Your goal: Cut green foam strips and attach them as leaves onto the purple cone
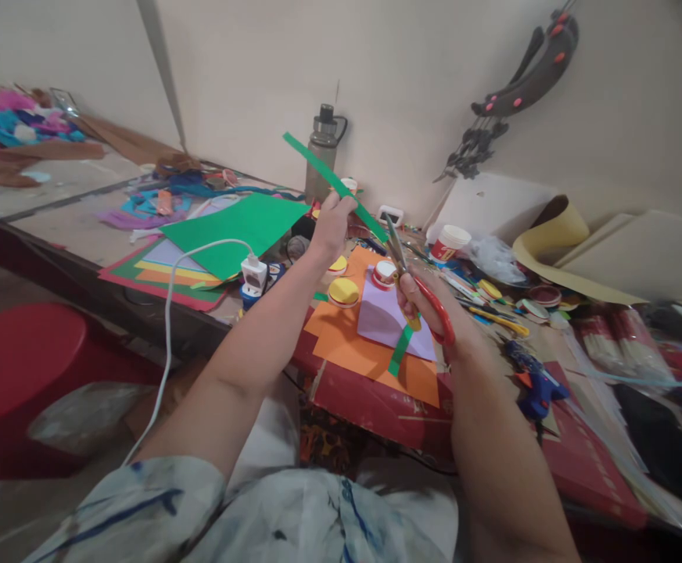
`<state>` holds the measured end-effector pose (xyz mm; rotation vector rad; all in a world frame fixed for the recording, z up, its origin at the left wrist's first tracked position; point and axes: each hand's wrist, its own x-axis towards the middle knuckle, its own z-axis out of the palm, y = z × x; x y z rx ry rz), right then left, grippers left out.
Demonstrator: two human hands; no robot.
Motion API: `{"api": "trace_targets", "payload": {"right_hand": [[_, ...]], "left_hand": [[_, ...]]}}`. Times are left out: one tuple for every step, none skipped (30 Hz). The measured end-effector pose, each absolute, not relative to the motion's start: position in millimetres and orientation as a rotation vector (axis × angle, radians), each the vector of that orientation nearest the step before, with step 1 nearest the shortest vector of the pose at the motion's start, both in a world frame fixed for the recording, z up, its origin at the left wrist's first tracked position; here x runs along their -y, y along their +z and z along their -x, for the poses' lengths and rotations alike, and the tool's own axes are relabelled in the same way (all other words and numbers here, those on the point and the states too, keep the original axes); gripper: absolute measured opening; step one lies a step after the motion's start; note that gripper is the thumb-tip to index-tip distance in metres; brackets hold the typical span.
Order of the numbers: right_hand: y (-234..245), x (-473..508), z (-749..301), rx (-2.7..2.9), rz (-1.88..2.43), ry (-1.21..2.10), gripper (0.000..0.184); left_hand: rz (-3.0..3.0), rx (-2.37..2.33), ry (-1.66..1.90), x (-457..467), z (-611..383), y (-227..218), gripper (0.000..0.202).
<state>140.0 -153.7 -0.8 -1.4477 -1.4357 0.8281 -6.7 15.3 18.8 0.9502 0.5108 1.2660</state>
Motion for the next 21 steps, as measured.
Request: {"api": "trace_targets", "payload": {"right_hand": [[-2, 153, -140, 1.426, 1.451, 0.837, 0.073], [-2, 153, -141, 1.42, 1.449, 0.846, 0.073], [-3, 153, -141, 1.422, 1.445, 0.853, 0.072], [-3, 154, -142, 1.43, 1.44, 0.85, 0.072], [-2, 154, -142, 1.444, 1.438, 0.842, 0.071], [-2, 154, -141, 1.464, 1.441, 0.829, 0.072], [-1, 155, -140, 1.486, 1.447, 0.813, 0.072], [0, 155, -139, 1.505, 1.454, 0.803, 0.073], [2, 156, -138, 1.515, 1.46, 0.794, 0.074], [3, 156, -137, 1.518, 1.466, 0.79, 0.075], [4, 156, -135, 1.517, 1.474, 0.789, 0.077], [5, 156, -134, 1.516, 1.484, 0.788, 0.078], [6, 156, -134, 1.516, 1.495, 0.79, 0.079], [6, 156, -134, 1.52, 1.505, 0.793, 0.08], [6, 156, -134, 1.528, 1.51, 0.801, 0.08], [5, 155, -135, 1.537, 1.509, 0.811, 0.081], [5, 155, -136, 1.548, 1.507, 0.82, 0.081], [4, 155, -137, 1.557, 1.506, 0.826, 0.081], [3, 155, -138, 1.563, 1.507, 0.826, 0.081], [3, 155, -138, 1.569, 1.511, 0.824, 0.081], [3, 155, -139, 1.572, 1.517, 0.819, 0.081]], "left_hand": [[-0.946, -0.512, 1.263, -17, 6, 18, 0.018], [-0.94, -0.511, 1.259, -18, 6, 17, 0.018], [-0.935, -0.507, 1.256, -19, 5, 15, 0.019], [-0.931, -0.5, 1.253, -19, 5, 14, 0.02], [-0.932, -0.492, 1.251, -20, 4, 13, 0.021], [-0.937, -0.486, 1.247, -20, 3, 12, 0.022], [-0.946, -0.48, 1.241, -20, 3, 11, 0.022], [-0.958, -0.475, 1.235, -20, 2, 11, 0.023], [-0.973, -0.473, 1.229, -20, 1, 10, 0.023], [-0.987, -0.473, 1.225, -19, 1, 9, 0.023], [-1.001, -0.476, 1.222, -20, 0, 9, 0.024], [-1.016, -0.48, 1.22, -20, 0, 9, 0.025], [-1.033, -0.486, 1.219, -20, 0, 8, 0.025], [-1.051, -0.492, 1.217, -21, 0, 8, 0.025], [-1.071, -0.498, 1.214, -21, 0, 8, 0.025], [-1.091, -0.504, 1.21, -22, 0, 7, 0.024], [-1.111, -0.509, 1.207, -23, 0, 7, 0.023], [-1.128, -0.514, 1.205, -23, 0, 7, 0.023], [-1.142, -0.519, 1.204, -24, 0, 6, 0.023], [-1.152, -0.523, 1.203, -24, 0, 6, 0.023], [-1.158, -0.525, 1.204, -24, 0, 6, 0.023]]}}
